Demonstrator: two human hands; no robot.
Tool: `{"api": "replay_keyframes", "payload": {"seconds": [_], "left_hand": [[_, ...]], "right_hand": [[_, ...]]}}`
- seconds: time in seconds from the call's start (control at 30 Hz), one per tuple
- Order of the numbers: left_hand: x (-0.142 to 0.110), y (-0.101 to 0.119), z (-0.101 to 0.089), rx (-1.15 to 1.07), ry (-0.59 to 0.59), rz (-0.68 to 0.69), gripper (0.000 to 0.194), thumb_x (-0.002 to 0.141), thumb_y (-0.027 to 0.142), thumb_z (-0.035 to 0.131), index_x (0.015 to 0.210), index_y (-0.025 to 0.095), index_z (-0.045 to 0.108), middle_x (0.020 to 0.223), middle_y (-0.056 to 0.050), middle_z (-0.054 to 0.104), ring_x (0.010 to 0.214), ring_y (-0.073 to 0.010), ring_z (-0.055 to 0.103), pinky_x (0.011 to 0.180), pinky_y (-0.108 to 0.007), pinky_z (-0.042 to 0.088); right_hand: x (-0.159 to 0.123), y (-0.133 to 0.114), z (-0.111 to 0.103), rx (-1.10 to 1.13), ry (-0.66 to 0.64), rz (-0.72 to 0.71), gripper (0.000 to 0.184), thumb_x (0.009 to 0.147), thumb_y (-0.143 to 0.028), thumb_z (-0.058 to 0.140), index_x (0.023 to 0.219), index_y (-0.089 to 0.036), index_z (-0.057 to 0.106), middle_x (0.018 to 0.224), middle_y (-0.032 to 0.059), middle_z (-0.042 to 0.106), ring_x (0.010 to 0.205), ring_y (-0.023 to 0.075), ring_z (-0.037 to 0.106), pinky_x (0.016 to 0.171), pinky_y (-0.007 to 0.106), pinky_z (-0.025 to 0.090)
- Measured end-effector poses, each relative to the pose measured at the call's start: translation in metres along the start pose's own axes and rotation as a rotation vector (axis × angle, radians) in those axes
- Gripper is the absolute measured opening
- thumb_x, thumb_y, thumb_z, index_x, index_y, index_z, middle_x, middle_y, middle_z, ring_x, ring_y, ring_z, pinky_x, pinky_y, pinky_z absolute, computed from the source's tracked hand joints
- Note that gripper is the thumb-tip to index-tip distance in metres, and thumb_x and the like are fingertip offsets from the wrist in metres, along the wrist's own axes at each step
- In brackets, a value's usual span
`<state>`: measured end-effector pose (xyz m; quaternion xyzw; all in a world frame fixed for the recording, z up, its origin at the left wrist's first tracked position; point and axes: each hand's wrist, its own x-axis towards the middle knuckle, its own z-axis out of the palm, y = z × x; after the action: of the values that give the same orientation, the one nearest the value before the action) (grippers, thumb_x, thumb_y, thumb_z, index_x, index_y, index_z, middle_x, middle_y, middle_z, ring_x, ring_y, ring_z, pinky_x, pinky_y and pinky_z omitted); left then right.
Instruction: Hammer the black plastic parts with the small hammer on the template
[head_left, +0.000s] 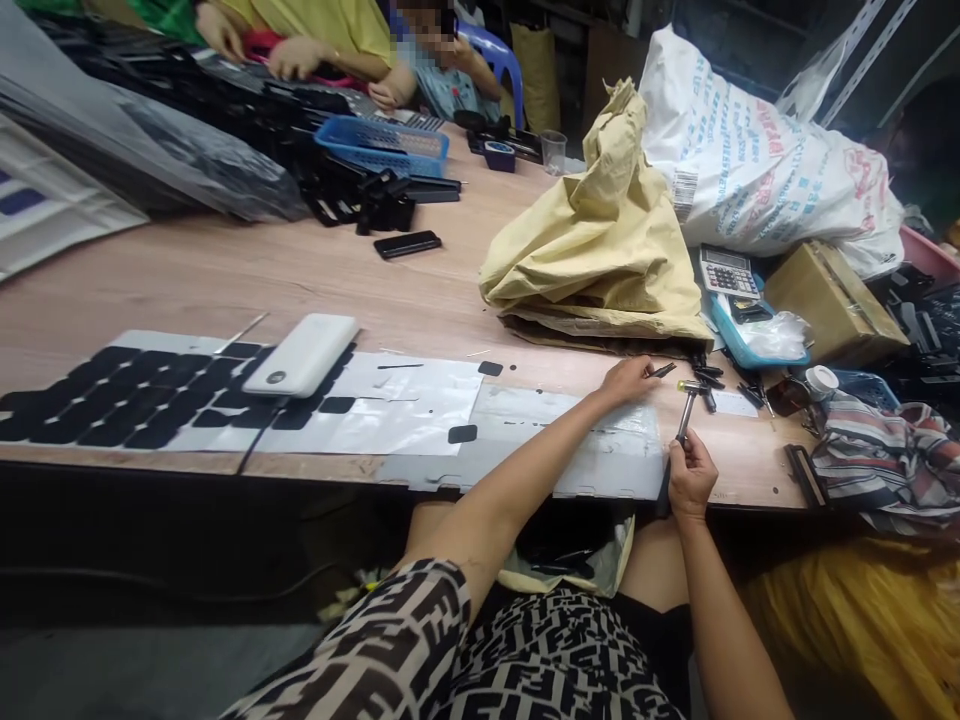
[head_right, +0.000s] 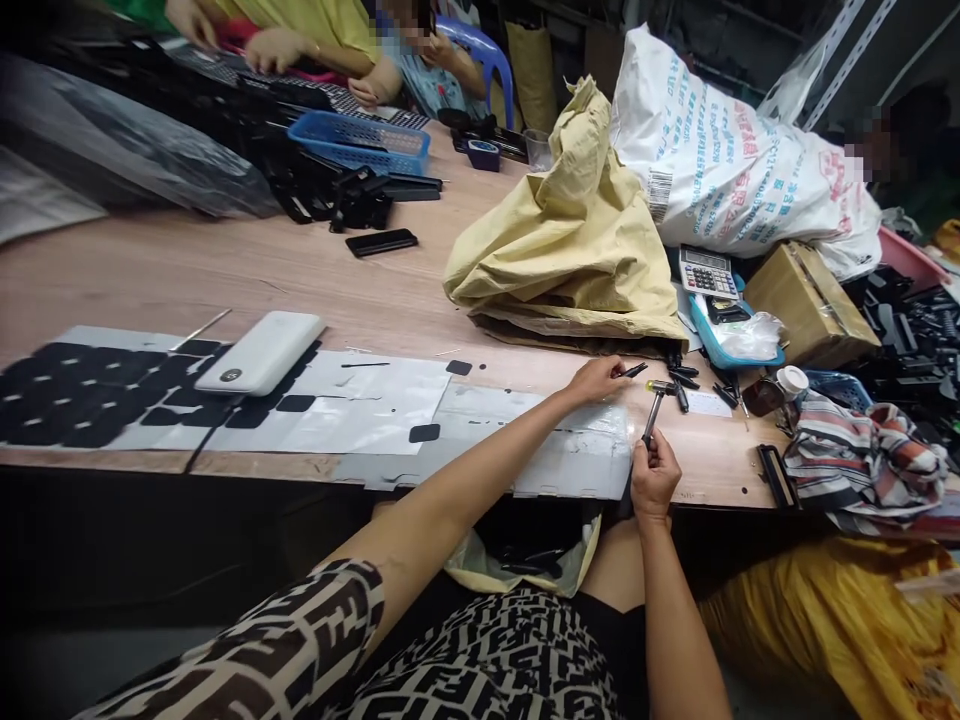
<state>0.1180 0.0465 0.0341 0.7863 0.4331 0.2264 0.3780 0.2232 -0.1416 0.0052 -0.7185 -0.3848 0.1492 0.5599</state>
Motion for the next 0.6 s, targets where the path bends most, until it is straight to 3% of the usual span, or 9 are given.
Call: {"api": "replay_keyframes", "payload": {"seconds": [0.13,0.3,0.47,0.6], "left_hand": [[-0.059,-0.033,-0.027,0.021,0.037,0.081,0.011,0.086,0.027,0.061,0.092,0.019,0.068,0.087,-0.002,0.069,0.082,-0.0189,0.060,0.075,-0.029,0.046],[-0.112,-0.052,-0.022,0.081,0.182,0.178,0.012,0.091,0.018,0.055,0.095,0.016,0.066,0.091,-0.006,0.066,0.091,-0.0210,0.057,0.083,-0.033,0.048],[-0.120,-0.052,-0.012,0.039,0.283,0.180,0.009,0.085,0.013,0.063,0.092,0.018,0.064,0.093,-0.005,0.064,0.094,-0.0212,0.056,0.086,-0.035,0.048],[-0.114,-0.058,-0.015,-0.076,0.266,0.138,0.022,0.077,0.011,0.069,0.097,0.018,0.065,0.091,-0.003,0.064,0.092,-0.0199,0.058,0.085,-0.034,0.049]], "right_hand": [[0.001,-0.004,0.000,-0.032,0.004,-0.012,0.055,0.078,-0.043,0.065,0.120,-0.007,0.069,0.078,0.0037,0.061,0.058,0.0103,0.048,0.056,0.023,0.046],[0.000,-0.009,0.000,-0.097,-0.042,-0.059,0.051,0.078,-0.042,0.065,0.118,-0.010,0.071,0.080,0.0040,0.062,0.060,0.0107,0.048,0.058,0.024,0.047],[-0.001,-0.014,-0.002,-0.166,-0.086,-0.100,0.049,0.080,-0.042,0.063,0.116,-0.011,0.073,0.079,0.0036,0.062,0.059,0.0104,0.048,0.058,0.023,0.047],[0.000,-0.013,-0.002,-0.176,-0.090,-0.115,0.050,0.080,-0.041,0.063,0.118,-0.010,0.072,0.079,0.0032,0.062,0.059,0.0103,0.047,0.059,0.023,0.047]]}}
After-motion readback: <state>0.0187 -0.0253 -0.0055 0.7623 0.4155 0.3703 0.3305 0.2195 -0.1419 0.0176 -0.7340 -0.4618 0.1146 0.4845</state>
